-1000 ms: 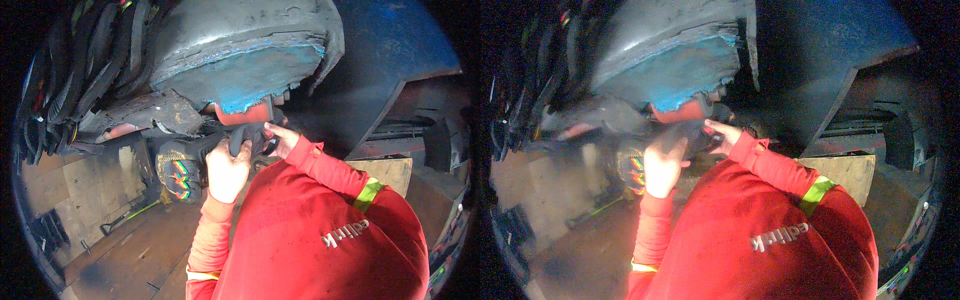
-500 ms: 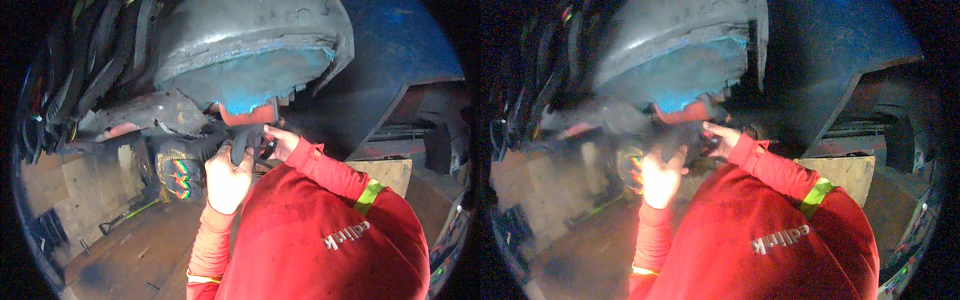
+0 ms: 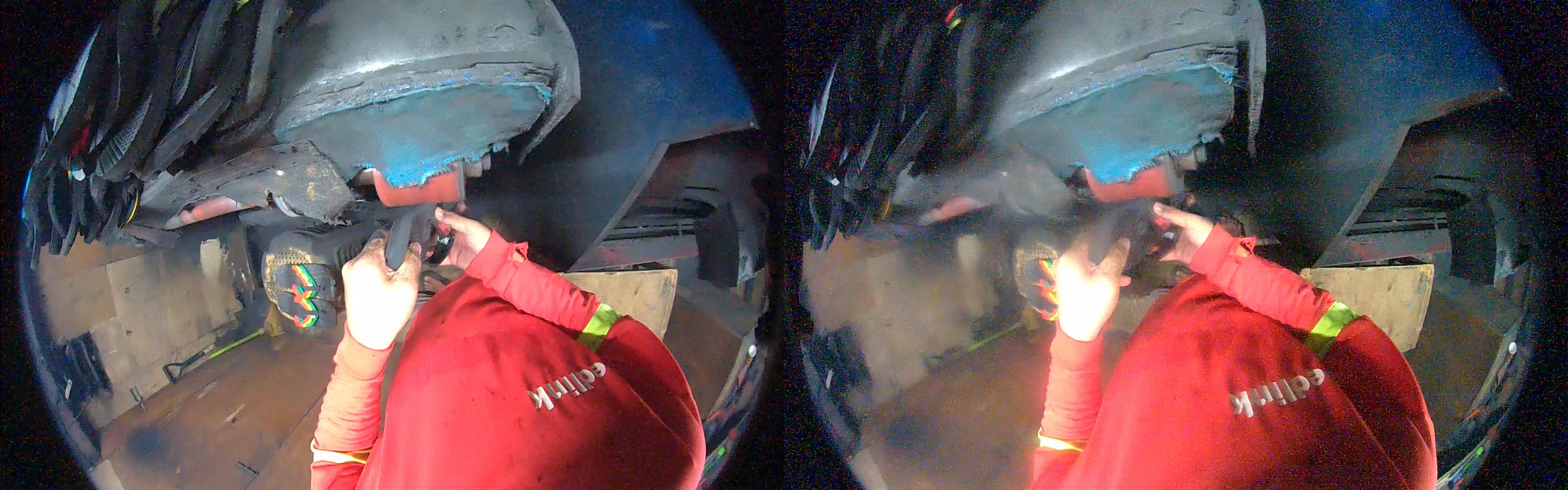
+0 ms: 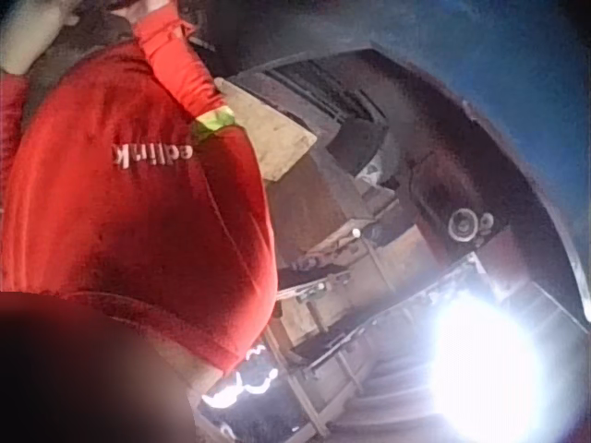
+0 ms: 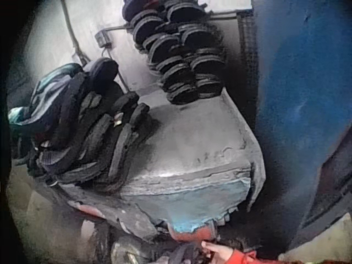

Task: The person sands a large, curved vehicle part using a handheld sanding block. They repeatedly rub the block against the surface, focusing on a specific area, and occasionally pause to reposition the tool.

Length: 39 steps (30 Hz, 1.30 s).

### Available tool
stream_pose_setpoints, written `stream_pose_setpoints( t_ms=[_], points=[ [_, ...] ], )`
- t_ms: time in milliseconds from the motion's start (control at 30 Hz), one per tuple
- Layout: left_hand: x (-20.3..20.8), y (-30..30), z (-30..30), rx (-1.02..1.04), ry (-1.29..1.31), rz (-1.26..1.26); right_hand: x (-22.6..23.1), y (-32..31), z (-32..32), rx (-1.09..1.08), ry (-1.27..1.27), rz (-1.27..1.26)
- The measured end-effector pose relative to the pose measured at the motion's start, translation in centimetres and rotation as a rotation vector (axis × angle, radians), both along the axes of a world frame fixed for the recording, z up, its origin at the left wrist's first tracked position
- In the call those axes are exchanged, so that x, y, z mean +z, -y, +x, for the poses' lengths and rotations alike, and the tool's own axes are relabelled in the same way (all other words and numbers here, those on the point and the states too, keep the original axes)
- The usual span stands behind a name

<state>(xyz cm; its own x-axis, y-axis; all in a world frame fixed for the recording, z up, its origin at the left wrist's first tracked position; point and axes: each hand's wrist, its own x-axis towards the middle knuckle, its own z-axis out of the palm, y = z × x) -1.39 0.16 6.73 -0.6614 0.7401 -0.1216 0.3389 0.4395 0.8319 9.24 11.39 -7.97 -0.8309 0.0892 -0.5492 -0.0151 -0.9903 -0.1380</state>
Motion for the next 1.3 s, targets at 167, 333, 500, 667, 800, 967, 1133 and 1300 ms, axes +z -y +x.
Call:
stream_pose_setpoints(
  t_ms=[167,333,500,667,800,967,1133,1300],
  points=[
    [0.9,1.5,0.1,0.01,0.049,-0.025,0.5,1.0,0.5,0.008,-0.06,0.022],
    [3.0,2.4,0.4,-0.08,-0.006,-0.121,1.5,1.7,1.1,0.033,-0.004,0.01],
    [0.7,0.4,0.1,-0.027,0.022,-0.04,0.3,0.0,0.5,0.023,-0.108,-0.003],
    [0.6,0.8,0.4,-0.027,0.026,-0.031,0.4,0.1,1.1,0.029,0.012,0.081],
    [2.6,2.3,0.9,-0.084,-0.046,-0.107,2.1,0.7,1.6,0.018,-0.091,0.056],
    [5.6,4.1,1.8,-0.163,-0.223,-0.101,3.8,2.7,2.3,-0.05,-0.153,0.074],
    [3.6,2.2,1.5,-0.218,-0.236,-0.125,1.1,1.4,2.0,-0.022,-0.119,0.044],
    [0.4,-0.4,0.7,-0.171,-0.214,0.003,-0.7,-1.7,1.6,0.05,-0.11,0.064]
  ],
)
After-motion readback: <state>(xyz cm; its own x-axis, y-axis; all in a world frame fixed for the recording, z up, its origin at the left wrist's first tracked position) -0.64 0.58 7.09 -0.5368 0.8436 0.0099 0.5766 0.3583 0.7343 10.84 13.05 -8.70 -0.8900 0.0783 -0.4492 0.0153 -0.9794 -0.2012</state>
